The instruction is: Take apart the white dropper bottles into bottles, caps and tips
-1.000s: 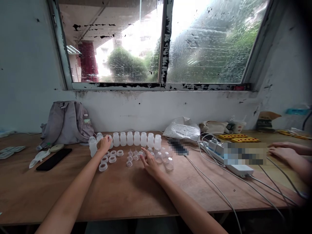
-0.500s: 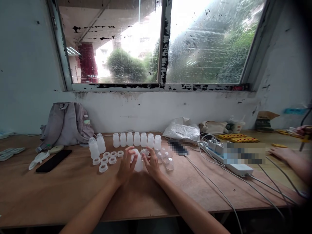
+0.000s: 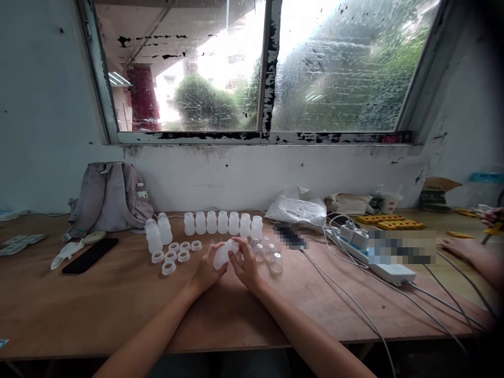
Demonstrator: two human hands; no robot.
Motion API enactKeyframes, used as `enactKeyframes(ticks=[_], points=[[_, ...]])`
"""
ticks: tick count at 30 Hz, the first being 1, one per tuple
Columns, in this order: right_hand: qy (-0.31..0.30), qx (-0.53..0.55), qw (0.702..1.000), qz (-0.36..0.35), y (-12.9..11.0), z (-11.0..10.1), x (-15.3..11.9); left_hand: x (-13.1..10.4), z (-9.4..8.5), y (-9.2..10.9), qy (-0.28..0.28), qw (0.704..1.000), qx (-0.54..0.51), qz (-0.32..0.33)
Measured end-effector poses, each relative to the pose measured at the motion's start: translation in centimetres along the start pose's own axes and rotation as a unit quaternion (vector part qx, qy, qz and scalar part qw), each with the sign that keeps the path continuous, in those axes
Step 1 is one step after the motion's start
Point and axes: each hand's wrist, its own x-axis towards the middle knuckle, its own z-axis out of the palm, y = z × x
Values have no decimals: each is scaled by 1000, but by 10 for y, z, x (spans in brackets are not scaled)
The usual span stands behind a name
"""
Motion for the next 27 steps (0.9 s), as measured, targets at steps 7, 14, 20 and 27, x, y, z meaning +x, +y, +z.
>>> enactKeyframes(ticks=[7, 14, 20, 27], points=[[-22, 73, 992, 105, -3, -4, 5, 3, -15, -4, 6, 995, 88, 43], [-9, 230, 954, 194, 1, -3, 12, 7, -24, -10, 5, 988, 142, 52], [-19, 265, 938, 222, 10, -6, 15, 8, -29, -11, 13, 991, 114, 75], [-17, 141, 966, 216, 20, -4, 14, 8, -34, -14, -3, 984, 144, 108]])
